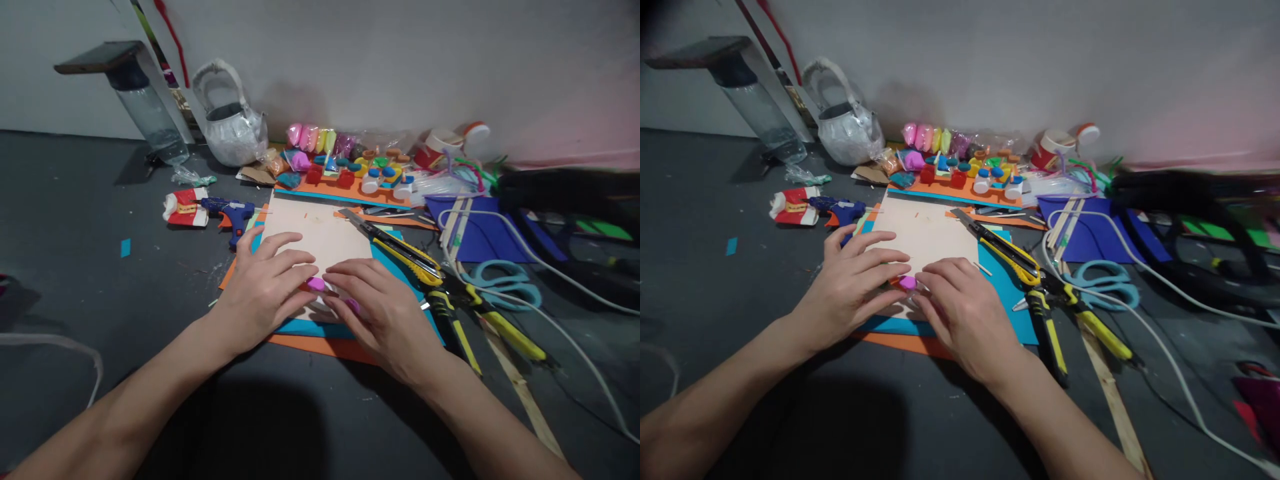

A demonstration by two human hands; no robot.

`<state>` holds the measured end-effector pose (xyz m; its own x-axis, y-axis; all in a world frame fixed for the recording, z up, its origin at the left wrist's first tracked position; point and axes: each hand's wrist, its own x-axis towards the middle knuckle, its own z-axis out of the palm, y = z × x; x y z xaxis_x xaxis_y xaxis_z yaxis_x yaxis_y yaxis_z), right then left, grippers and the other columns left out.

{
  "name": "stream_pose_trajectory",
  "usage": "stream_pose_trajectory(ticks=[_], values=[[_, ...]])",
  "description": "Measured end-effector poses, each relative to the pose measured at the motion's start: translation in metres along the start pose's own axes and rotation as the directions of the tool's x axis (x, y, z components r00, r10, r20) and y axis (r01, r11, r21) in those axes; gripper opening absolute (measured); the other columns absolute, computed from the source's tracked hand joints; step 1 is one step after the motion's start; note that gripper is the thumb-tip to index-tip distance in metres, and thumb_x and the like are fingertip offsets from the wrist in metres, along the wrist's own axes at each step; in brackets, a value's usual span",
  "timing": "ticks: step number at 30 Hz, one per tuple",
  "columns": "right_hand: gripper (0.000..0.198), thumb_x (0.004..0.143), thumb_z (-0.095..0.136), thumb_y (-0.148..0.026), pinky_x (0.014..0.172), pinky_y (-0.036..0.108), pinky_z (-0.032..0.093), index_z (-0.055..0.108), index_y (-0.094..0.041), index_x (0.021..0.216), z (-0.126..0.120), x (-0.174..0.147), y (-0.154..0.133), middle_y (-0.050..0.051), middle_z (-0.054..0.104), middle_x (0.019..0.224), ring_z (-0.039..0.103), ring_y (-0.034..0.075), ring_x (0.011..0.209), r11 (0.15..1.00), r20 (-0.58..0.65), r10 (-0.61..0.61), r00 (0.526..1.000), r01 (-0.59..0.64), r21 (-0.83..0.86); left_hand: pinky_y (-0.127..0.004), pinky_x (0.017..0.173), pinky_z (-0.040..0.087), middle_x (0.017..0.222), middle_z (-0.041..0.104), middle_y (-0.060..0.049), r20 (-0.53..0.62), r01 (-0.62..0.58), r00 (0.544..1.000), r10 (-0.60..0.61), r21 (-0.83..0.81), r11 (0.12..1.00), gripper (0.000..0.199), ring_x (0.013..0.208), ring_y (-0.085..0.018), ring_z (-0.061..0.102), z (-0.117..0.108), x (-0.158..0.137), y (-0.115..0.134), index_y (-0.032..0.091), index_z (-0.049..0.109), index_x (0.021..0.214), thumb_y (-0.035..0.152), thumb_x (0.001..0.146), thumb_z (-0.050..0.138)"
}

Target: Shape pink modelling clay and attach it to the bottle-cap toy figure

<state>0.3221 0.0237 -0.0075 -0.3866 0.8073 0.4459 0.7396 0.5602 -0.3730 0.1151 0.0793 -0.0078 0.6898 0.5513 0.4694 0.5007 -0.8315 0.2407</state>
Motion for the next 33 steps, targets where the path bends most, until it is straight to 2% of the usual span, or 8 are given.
stream_pose_trajectory(ticks=[4, 9, 14, 20, 24, 29, 33], values=[[0.023, 0.095, 0.056, -0.016, 0.087, 0.041, 0.054, 0.064, -0.017, 0.116, 0.0002, -0.0004, -0.0006, 0.012, 0.069, 0.111, 0.061, 0.023, 0.101, 0.998, -0.019, -0.047, 0.999, 0.047, -0.030, -0.061, 0.111, 0.025, 0.113, 0.075, -0.007, -0.005, 0.018, 1.000, -0.018, -0.009, 1.000, 0.015, 0.127, -0.030, 0.055, 0.0005, -0.0006, -0.0006, 0.022, 0.072, 0.103, 0.026, 0.093, 0.062], [0.025, 0.095, 0.054, -0.016, 0.088, 0.043, 0.056, 0.066, -0.019, 0.117, 0.0002, -0.0015, 0.0005, 0.014, 0.069, 0.115, 0.062, 0.024, 0.106, 0.991, -0.005, -0.118, 0.993, 0.118, -0.065, -0.060, 0.112, 0.024, 0.110, 0.076, -0.005, 0.000, 0.019, 1.000, -0.019, -0.023, 1.000, 0.014, 0.126, -0.028, 0.056, 0.0030, 0.0000, -0.0002, 0.021, 0.072, 0.099, 0.022, 0.094, 0.059], [0.027, 0.094, 0.055, -0.014, 0.091, 0.043, 0.055, 0.066, -0.018, 0.118, 0.0005, -0.0016, 0.0003, 0.013, 0.070, 0.115, 0.061, 0.024, 0.108, 0.990, 0.013, -0.134, 0.991, 0.135, -0.051, -0.059, 0.112, 0.022, 0.109, 0.076, -0.004, 0.000, 0.014, 1.000, -0.014, -0.021, 1.000, 0.015, 0.127, -0.028, 0.055, 0.0034, -0.0004, -0.0002, 0.021, 0.071, 0.098, 0.024, 0.096, 0.056], [0.030, 0.095, 0.055, -0.017, 0.091, 0.044, 0.055, 0.061, -0.019, 0.124, 0.0012, -0.0011, 0.0004, 0.012, 0.069, 0.115, 0.060, 0.024, 0.107, 0.997, -0.002, -0.071, 0.997, 0.071, -0.011, -0.059, 0.111, 0.022, 0.109, 0.076, -0.004, -0.006, 0.012, 1.000, -0.012, -0.021, 1.000, 0.015, 0.126, -0.028, 0.056, 0.0035, -0.0006, -0.0006, 0.021, 0.070, 0.099, 0.025, 0.096, 0.057], [0.026, 0.094, 0.056, -0.016, 0.091, 0.043, 0.054, 0.064, -0.017, 0.118, 0.0017, -0.0019, 0.0026, 0.013, 0.068, 0.115, 0.060, 0.024, 0.108, 0.996, 0.009, -0.087, 0.996, 0.087, -0.010, -0.058, 0.112, 0.022, 0.110, 0.075, -0.004, -0.005, 0.010, 1.000, -0.010, -0.016, 1.000, 0.015, 0.127, -0.028, 0.055, 0.0039, -0.0013, -0.0011, 0.021, 0.070, 0.098, 0.025, 0.097, 0.056], [0.027, 0.094, 0.056, -0.015, 0.092, 0.043, 0.053, 0.063, -0.016, 0.120, 0.0018, -0.0026, 0.0029, 0.013, 0.068, 0.115, 0.059, 0.024, 0.108, 0.994, 0.019, -0.105, 0.994, 0.105, 0.006, -0.058, 0.111, 0.021, 0.108, 0.075, -0.004, -0.022, -0.011, 1.000, 0.010, -0.023, 1.000, 0.015, 0.125, -0.028, 0.057, 0.0049, -0.0017, -0.0020, 0.019, 0.070, 0.097, 0.024, 0.097, 0.056], [0.024, 0.094, 0.057, -0.015, 0.092, 0.043, 0.052, 0.064, -0.013, 0.117, 0.0039, -0.0021, 0.0024, 0.014, 0.068, 0.114, 0.060, 0.024, 0.107, 0.998, -0.020, -0.035, 0.999, 0.036, 0.050, -0.059, 0.112, 0.020, 0.110, 0.075, -0.005, -0.029, 0.002, 1.000, -0.004, -0.039, 0.999, 0.014, 0.125, -0.030, 0.056, 0.0058, -0.0019, -0.0036, 0.018, 0.069, 0.100, 0.027, 0.095, 0.061]])
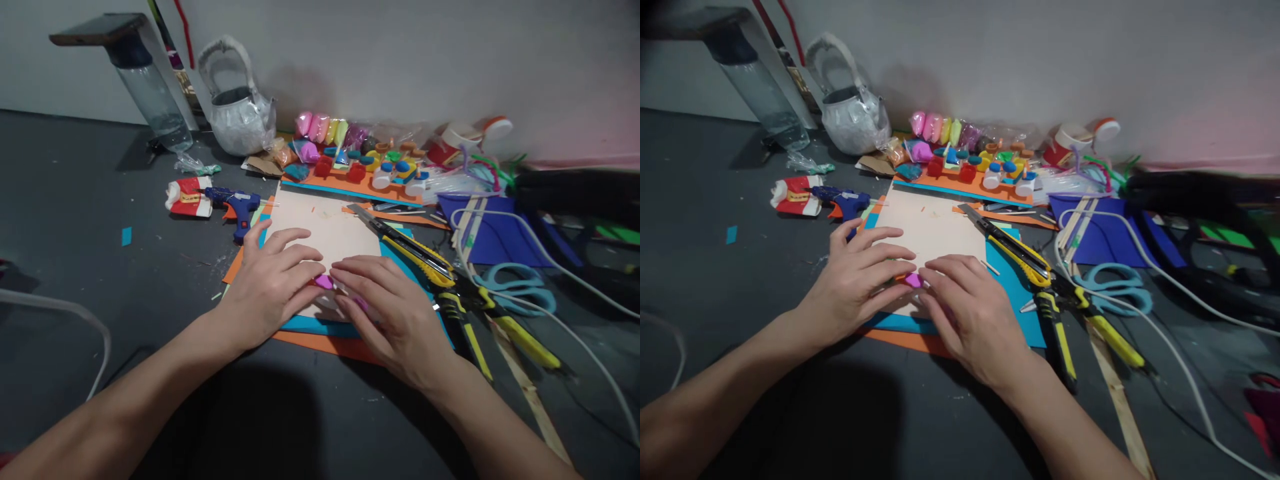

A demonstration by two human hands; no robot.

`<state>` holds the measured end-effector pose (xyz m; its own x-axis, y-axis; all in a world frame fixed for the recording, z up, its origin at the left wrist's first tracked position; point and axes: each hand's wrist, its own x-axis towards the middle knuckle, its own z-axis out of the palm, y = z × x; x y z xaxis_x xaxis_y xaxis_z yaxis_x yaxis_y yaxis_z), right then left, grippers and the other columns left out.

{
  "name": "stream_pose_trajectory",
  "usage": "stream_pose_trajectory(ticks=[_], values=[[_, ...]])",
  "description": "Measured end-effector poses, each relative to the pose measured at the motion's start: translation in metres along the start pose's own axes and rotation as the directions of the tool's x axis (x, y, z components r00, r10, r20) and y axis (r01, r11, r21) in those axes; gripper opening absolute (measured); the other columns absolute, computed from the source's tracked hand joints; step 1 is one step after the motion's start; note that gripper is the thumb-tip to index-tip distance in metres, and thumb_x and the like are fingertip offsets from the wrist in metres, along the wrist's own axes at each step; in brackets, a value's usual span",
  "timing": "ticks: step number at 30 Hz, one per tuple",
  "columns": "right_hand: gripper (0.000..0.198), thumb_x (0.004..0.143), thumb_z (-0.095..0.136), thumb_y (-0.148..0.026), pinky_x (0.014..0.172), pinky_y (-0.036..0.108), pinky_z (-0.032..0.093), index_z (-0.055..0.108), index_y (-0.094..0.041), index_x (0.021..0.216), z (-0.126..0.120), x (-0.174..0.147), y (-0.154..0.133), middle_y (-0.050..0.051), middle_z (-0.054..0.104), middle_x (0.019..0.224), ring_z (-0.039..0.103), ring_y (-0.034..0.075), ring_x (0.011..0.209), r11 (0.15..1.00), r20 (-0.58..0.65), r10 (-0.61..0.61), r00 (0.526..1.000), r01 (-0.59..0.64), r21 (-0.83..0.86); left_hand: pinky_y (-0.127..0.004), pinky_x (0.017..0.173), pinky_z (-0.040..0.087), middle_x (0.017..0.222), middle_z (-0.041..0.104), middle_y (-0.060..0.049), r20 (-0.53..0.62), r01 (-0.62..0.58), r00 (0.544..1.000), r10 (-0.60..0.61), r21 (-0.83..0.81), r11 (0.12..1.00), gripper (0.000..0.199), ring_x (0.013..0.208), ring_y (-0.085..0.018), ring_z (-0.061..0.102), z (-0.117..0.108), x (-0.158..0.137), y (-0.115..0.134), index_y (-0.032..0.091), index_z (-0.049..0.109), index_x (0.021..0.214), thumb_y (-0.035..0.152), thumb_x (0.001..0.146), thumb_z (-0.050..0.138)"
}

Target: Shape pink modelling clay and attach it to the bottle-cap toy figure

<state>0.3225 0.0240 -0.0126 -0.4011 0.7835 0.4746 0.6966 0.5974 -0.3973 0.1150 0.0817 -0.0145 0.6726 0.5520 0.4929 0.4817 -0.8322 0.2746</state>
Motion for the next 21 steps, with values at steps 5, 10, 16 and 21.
stream_pose_trajectory(ticks=[5, 10, 16, 21], values=[[0.021, 0.093, 0.058, -0.015, 0.093, 0.044, 0.051, 0.066, -0.013, 0.112, 0.003, 0.000, 0.001, 0.014, 0.069, 0.113, 0.060, 0.025, 0.108, 0.999, 0.002, 0.041, 0.999, -0.041, -0.003, -0.059, 0.113, 0.019, 0.111, 0.075, -0.005, 0.004, 0.008, 1.000, -0.008, 0.002, 1.000, 0.014, 0.126, -0.030, 0.055, 0.001, 0.000, 0.000, 0.018, 0.070, 0.098, 0.029, 0.094, 0.062], [0.020, 0.093, 0.058, -0.014, 0.093, 0.045, 0.051, 0.066, -0.014, 0.112, 0.003, 0.000, 0.001, 0.013, 0.069, 0.113, 0.059, 0.025, 0.109, 0.999, 0.007, 0.018, 1.000, -0.018, -0.030, -0.058, 0.113, 0.019, 0.108, 0.076, -0.003, 0.001, -0.002, 1.000, 0.002, 0.001, 1.000, 0.015, 0.125, -0.029, 0.056, 0.001, -0.001, 0.001, 0.019, 0.070, 0.096, 0.028, 0.096, 0.058], [0.019, 0.094, 0.058, -0.015, 0.093, 0.045, 0.052, 0.066, -0.013, 0.111, 0.004, 0.001, 0.001, 0.013, 0.070, 0.111, 0.060, 0.026, 0.108, 0.998, 0.006, 0.010, 1.000, -0.009, -0.055, -0.058, 0.114, 0.017, 0.108, 0.076, -0.003, 0.016, 0.008, 1.000, -0.008, -0.007, 1.000, 0.015, 0.125, -0.028, 0.056, 0.002, -0.001, 0.002, 0.020, 0.070, 0.096, 0.028, 0.097, 0.057], [0.017, 0.095, 0.056, -0.014, 0.090, 0.042, 0.053, 0.066, -0.014, 0.109, -0.005, 0.000, 0.006, 0.014, 0.072, 0.108, 0.064, 0.023, 0.100, 0.995, -0.054, -0.002, 0.999, -0.003, -0.098, -0.057, 0.115, 0.016, 0.112, 0.075, -0.005, 0.007, 0.030, 1.000, -0.030, 0.007, 1.000, 0.019, 0.128, -0.029, 0.054, -0.004, -0.002, 0.000, 0.020, 0.068, 0.104, 0.035, 0.092, 0.064]])
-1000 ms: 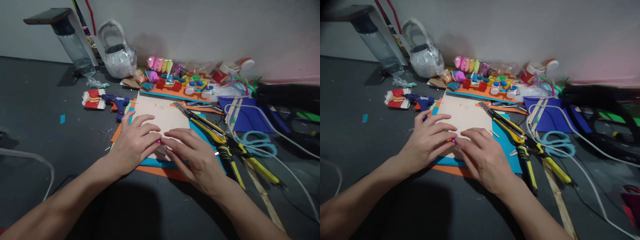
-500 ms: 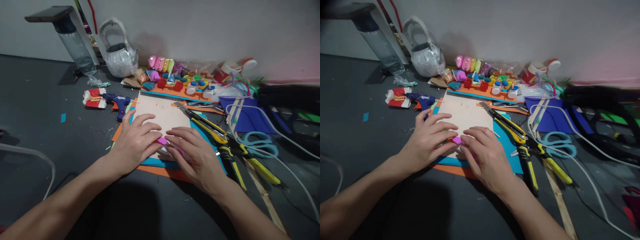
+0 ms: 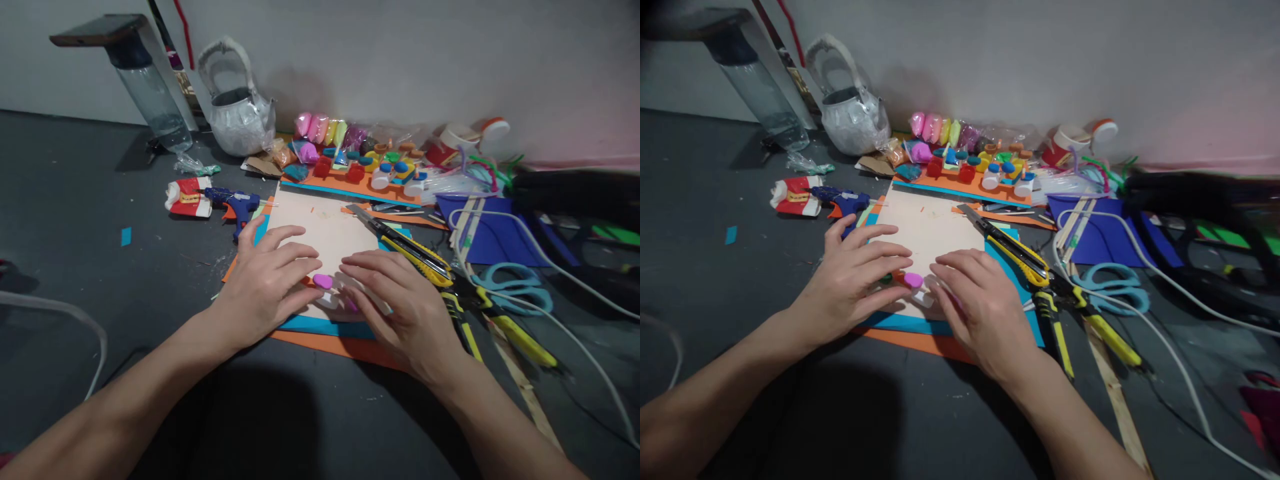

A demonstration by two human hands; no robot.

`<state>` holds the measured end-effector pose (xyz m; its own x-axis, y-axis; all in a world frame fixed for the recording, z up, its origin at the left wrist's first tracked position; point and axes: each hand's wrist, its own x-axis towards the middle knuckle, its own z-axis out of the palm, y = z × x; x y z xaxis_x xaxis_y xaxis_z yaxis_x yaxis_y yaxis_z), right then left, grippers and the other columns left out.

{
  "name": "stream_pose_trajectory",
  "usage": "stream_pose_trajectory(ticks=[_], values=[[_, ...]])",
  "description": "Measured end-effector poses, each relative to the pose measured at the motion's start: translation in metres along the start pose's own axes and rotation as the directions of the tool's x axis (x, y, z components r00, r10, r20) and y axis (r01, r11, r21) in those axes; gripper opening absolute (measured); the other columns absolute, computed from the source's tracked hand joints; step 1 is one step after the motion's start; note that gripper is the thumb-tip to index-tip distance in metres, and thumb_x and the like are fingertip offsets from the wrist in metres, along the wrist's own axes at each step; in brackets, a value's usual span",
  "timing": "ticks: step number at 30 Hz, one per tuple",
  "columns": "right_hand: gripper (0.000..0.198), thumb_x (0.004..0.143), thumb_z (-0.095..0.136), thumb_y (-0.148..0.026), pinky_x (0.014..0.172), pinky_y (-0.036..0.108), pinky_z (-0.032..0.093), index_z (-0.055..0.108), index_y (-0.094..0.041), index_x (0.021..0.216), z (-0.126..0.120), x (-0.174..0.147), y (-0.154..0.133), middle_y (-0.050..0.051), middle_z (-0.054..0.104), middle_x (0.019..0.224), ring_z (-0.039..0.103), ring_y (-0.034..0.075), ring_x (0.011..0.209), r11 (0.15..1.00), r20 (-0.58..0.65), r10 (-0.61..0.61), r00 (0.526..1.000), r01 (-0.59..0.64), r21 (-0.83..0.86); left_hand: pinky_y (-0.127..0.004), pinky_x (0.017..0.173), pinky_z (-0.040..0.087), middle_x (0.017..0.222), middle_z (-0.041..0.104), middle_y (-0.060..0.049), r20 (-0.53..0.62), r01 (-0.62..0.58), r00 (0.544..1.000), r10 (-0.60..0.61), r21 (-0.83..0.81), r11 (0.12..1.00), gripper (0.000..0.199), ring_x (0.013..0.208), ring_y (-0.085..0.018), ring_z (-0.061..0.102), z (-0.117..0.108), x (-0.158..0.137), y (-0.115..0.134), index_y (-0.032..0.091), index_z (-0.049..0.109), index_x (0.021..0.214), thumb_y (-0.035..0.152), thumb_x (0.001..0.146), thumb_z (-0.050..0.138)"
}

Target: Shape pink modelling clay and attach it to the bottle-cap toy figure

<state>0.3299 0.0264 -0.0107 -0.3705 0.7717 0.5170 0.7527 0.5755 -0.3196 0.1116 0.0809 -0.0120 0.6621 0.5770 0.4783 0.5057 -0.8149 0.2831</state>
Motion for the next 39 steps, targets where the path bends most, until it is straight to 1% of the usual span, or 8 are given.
stream_pose_trajectory(ticks=[6, 11, 18, 24, 31, 34, 36, 39], values=[[0.018, 0.097, 0.052, -0.022, 0.072, 0.032, 0.052, 0.069, -0.016, 0.095, -0.018, -0.003, 0.011, 0.008, 0.074, 0.090, 0.069, 0.020, 0.081, 0.981, 0.067, 0.155, 0.986, -0.145, -0.125, -0.053, 0.109, 0.022, 0.121, 0.070, -0.009, 0.166, 0.064, 0.984, -0.065, 0.015, 0.998, 0.040, 0.126, -0.031, 0.053, -0.019, 0.000, -0.013, 0.018, 0.064, 0.116, 0.042, 0.084, 0.072], [0.020, 0.096, 0.055, -0.031, 0.069, 0.031, 0.049, 0.071, -0.020, 0.093, -0.030, 0.000, 0.012, 0.005, 0.075, 0.092, 0.070, 0.021, 0.082, 0.932, 0.330, 0.354, 0.875, -0.301, -0.202, -0.045, 0.096, 0.031, 0.126, 0.066, -0.008, 0.378, 0.183, 0.909, -0.176, 0.017, 0.983, 0.045, 0.121, -0.028, 0.054, -0.019, -0.003, -0.026, 0.020, 0.058, 0.125, 0.035, 0.085, 0.072], [0.015, 0.095, 0.060, -0.030, 0.068, 0.029, 0.044, 0.072, -0.021, 0.091, -0.025, 0.002, 0.002, 0.005, 0.069, 0.086, 0.066, 0.020, 0.080, 0.935, 0.550, 0.347, 0.759, -0.233, -0.268, -0.041, 0.092, 0.032, 0.115, 0.070, -0.007, 0.352, 0.225, 0.910, -0.221, 0.030, 0.974, 0.029, 0.110, -0.026, 0.058, -0.003, -0.002, -0.027, 0.019, 0.063, 0.113, 0.028, 0.086, 0.070], [0.016, 0.092, 0.062, -0.027, 0.057, 0.026, 0.041, 0.067, -0.019, 0.079, -0.027, -0.002, 0.001, 0.004, 0.068, 0.076, 0.063, 0.016, 0.065, 0.948, 0.451, 0.295, 0.842, -0.200, -0.246, -0.044, 0.093, 0.035, 0.118, 0.070, -0.010, 0.248, 0.254, 0.935, -0.252, 0.026, 0.967, 0.036, 0.112, -0.029, 0.058, -0.002, -0.002, -0.027, 0.018, 0.062, 0.118, 0.032, 0.086, 0.069], [0.011, 0.096, 0.058, -0.029, 0.066, 0.028, 0.049, 0.064, -0.021, 0.099, -0.033, 0.002, -0.012, 0.004, 0.071, 0.088, 0.067, 0.018, 0.077, 0.987, 0.192, 0.157, 0.969, -0.159, -0.006, -0.041, 0.091, 0.044, 0.105, 0.073, -0.009, -0.204, 0.175, 0.955, -0.214, -0.194, 0.965, 0.026, 0.100, -0.024, 0.063, -0.022, 0.001, 0.003, 0.019, 0.065, 0.111, 0.037, 0.092, 0.062], [0.014, 0.096, 0.059, -0.025, 0.073, 0.028, 0.052, 0.062, -0.020, 0.108, -0.029, 0.002, -0.019, 0.006, 0.071, 0.095, 0.067, 0.018, 0.085, 0.994, 0.048, 0.066, 0.997, -0.070, 0.089, -0.036, 0.088, 0.047, 0.103, 0.072, -0.008, 0.071, 0.326, 0.938, -0.340, -0.519, 0.791, 0.027, 0.097, -0.021, 0.064, -0.029, 0.004, 0.029, 0.018, 0.066, 0.110, 0.038, 0.092, 0.061], [0.017, 0.095, 0.059, -0.022, 0.074, 0.029, 0.053, 0.061, -0.020, 0.112, -0.027, 0.002, -0.022, 0.007, 0.070, 0.098, 0.067, 0.018, 0.089, 0.994, 0.002, 0.021, 1.000, -0.021, 0.105, -0.033, 0.086, 0.050, 0.106, 0.071, -0.007, 0.300, 0.474, 0.874, -0.383, -0.699, 0.535, 0.033, 0.098, -0.020, 0.064, -0.027, 0.006, 0.043, 0.019, 0.064, 0.115, 0.040, 0.090, 0.064], [0.024, 0.095, 0.058, -0.019, 0.073, 0.029, 0.055, 0.058, -0.020, 0.119, -0.022, 0.002, -0.026, 0.008, 0.070, 0.099, 0.067, 0.019, 0.089, 0.995, -0.021, -0.019, 1.000, 0.021, 0.102, -0.031, 0.084, 0.051, 0.101, 0.068, -0.005, 0.420, 0.518, 0.820, -0.390, -0.834, 0.192, 0.027, 0.096, -0.019, 0.064, -0.020, 0.011, 0.054, 0.018, 0.063, 0.107, 0.035, 0.087, 0.068]])
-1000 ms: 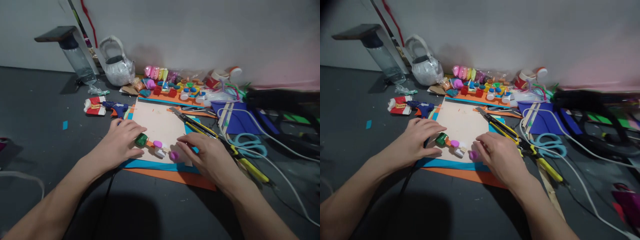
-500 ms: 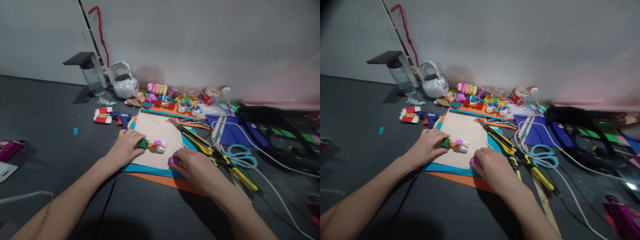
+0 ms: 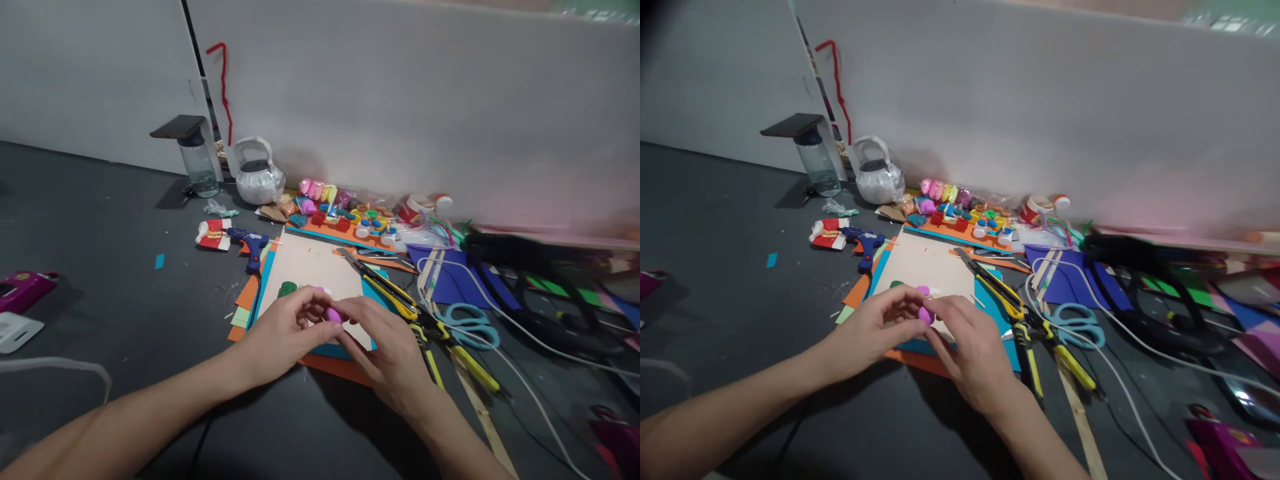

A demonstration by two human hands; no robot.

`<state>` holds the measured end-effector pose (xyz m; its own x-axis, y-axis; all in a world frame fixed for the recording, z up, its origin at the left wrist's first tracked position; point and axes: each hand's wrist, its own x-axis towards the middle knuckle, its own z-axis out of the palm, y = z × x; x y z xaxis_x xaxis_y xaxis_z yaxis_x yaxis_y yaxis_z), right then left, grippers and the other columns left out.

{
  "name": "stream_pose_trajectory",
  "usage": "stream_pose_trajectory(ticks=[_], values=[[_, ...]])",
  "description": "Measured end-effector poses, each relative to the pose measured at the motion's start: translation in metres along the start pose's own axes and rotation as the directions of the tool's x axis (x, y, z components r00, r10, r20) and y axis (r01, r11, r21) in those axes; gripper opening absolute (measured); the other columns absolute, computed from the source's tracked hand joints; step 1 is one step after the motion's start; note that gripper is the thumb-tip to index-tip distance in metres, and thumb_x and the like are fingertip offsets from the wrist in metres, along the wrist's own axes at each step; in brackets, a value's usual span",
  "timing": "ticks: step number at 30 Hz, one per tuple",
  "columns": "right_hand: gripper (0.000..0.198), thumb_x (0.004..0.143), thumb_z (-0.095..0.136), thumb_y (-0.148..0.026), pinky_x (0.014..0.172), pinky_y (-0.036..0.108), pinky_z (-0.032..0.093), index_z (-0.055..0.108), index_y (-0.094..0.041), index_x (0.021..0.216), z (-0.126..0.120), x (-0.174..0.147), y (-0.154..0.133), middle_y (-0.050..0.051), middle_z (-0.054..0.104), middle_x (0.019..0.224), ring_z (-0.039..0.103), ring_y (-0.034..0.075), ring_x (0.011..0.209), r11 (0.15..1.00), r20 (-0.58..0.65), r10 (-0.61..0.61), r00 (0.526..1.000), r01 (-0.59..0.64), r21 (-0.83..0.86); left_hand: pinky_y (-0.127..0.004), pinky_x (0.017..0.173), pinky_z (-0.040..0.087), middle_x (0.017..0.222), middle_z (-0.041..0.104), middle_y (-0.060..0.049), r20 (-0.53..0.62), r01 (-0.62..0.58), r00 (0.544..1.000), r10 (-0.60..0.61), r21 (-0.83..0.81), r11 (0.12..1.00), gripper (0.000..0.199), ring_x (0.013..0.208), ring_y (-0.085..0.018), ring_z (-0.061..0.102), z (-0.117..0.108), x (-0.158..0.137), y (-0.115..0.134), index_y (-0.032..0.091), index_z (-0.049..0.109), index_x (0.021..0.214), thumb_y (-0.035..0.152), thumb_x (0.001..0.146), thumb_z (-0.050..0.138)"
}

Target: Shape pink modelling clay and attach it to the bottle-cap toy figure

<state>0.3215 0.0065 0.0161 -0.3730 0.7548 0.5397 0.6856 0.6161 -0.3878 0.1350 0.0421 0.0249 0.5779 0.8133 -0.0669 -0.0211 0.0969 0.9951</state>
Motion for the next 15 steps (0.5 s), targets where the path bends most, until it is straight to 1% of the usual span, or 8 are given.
stream_pose_trajectory(ticks=[3, 6, 8, 10, 13, 15], values=[[0.027, 0.094, 0.059, -0.019, 0.070, 0.029, 0.055, 0.055, -0.021, 0.120, 0.004, -0.001, -0.003, 0.006, 0.069, 0.095, 0.066, 0.018, 0.083, 1.000, -0.040, 0.014, 0.999, -0.014, 0.004, -0.028, 0.078, 0.052, 0.092, 0.066, -0.003, -0.023, 0.022, 0.999, -0.027, -0.186, 0.982, 0.022, 0.088, -0.015, 0.063, 0.006, 0.005, -0.005, 0.017, 0.061, 0.098, 0.032, 0.085, 0.070], [0.023, 0.092, 0.060, -0.018, 0.068, 0.030, 0.055, 0.055, -0.022, 0.114, 0.006, -0.001, -0.004, 0.006, 0.068, 0.093, 0.066, 0.018, 0.081, 1.000, -0.078, -0.005, 0.997, 0.006, 0.011, -0.026, 0.074, 0.050, 0.088, 0.065, -0.001, -0.034, 0.022, 0.999, -0.033, -0.284, 0.959, 0.025, 0.080, -0.013, 0.062, 0.009, 0.006, -0.010, 0.017, 0.059, 0.096, 0.034, 0.083, 0.072], [0.022, 0.091, 0.061, -0.014, 0.068, 0.030, 0.055, 0.057, -0.022, 0.111, 0.007, -0.002, -0.005, 0.006, 0.068, 0.091, 0.065, 0.018, 0.079, 1.000, -0.088, -0.023, 0.996, 0.024, 0.011, -0.026, 0.072, 0.049, 0.084, 0.065, 0.000, -0.036, 0.021, 0.999, -0.034, -0.323, 0.946, 0.028, 0.076, -0.012, 0.061, 0.010, 0.005, -0.013, 0.018, 0.058, 0.096, 0.037, 0.082, 0.073], [0.023, 0.089, 0.060, -0.012, 0.067, 0.029, 0.055, 0.058, -0.022, 0.110, 0.008, -0.002, -0.006, 0.005, 0.068, 0.090, 0.066, 0.017, 0.078, 0.999, -0.085, -0.026, 0.996, 0.028, 0.018, -0.027, 0.071, 0.049, 0.081, 0.065, 0.000, -0.035, 0.019, 0.999, -0.033, -0.335, 0.942, 0.030, 0.073, -0.012, 0.060, 0.010, 0.003, -0.016, 0.017, 0.058, 0.093, 0.039, 0.081, 0.075], [0.024, 0.090, 0.059, -0.012, 0.066, 0.028, 0.055, 0.059, -0.022, 0.112, 0.009, -0.001, -0.010, 0.004, 0.068, 0.088, 0.066, 0.017, 0.077, 0.999, -0.067, -0.015, 0.998, 0.019, 0.051, -0.028, 0.071, 0.049, 0.079, 0.065, 0.000, -0.027, 0.035, 0.999, -0.048, -0.365, 0.930, 0.032, 0.072, -0.013, 0.061, 0.008, 0.000, -0.018, 0.017, 0.058, 0.085, 0.041, 0.077, 0.078], [0.024, 0.091, 0.058, -0.013, 0.066, 0.028, 0.055, 0.058, -0.023, 0.113, 0.009, 0.000, -0.013, 0.004, 0.068, 0.087, 0.066, 0.016, 0.076, 0.998, -0.071, 0.003, 0.997, 0.001, 0.070, -0.027, 0.072, 0.049, 0.079, 0.065, 0.000, -0.033, 0.036, 0.998, -0.053, -0.387, 0.921, 0.032, 0.074, -0.013, 0.062, 0.006, -0.001, -0.017, 0.018, 0.059, 0.084, 0.041, 0.076, 0.079]])
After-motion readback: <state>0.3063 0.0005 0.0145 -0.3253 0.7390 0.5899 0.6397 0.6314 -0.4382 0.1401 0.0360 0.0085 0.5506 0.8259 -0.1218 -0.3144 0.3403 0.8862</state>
